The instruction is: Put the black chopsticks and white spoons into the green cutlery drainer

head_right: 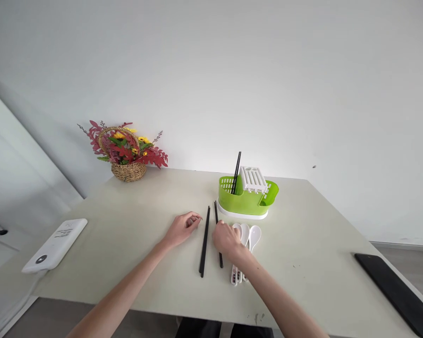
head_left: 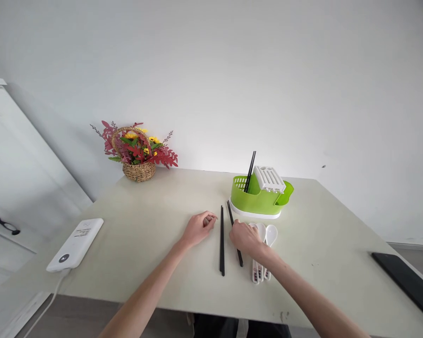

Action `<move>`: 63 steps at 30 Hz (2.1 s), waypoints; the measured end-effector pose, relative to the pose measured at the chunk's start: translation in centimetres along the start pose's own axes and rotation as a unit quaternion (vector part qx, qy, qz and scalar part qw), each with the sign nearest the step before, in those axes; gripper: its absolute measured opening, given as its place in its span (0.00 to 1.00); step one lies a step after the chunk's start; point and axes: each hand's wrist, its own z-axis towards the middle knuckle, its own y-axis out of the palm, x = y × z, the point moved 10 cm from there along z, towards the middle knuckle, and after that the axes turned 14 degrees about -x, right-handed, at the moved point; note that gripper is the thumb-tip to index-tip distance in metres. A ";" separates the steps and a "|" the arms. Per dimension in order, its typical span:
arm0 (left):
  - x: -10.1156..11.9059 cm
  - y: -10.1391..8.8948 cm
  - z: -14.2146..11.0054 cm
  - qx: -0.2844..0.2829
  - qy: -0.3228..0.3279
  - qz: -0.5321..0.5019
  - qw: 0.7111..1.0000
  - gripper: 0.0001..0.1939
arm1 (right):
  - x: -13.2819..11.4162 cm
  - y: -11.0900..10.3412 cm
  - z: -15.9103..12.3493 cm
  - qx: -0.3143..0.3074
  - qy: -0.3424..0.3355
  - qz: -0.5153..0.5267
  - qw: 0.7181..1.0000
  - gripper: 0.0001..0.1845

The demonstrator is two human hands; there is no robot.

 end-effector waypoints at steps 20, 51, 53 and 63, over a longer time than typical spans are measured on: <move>11.0 1.3 -0.2 -0.051 -0.002 -0.470 0.881 0.23 | 0.2 -1.6 -8.9 -0.022 -0.299 0.329 0.895 0.20; 15.9 -1.0 4.3 -0.031 0.015 -0.289 0.957 0.24 | 7.1 -4.5 -9.0 -0.030 -0.304 0.315 0.899 0.18; 17.1 -4.3 5.2 0.024 0.054 -0.273 0.960 0.25 | 8.6 -4.8 -8.7 -0.012 -0.303 0.348 0.887 0.17; 20.0 -13.8 11.9 0.203 0.203 -0.144 0.947 0.27 | 23.3 0.2 -5.9 0.147 -0.123 0.527 0.828 0.28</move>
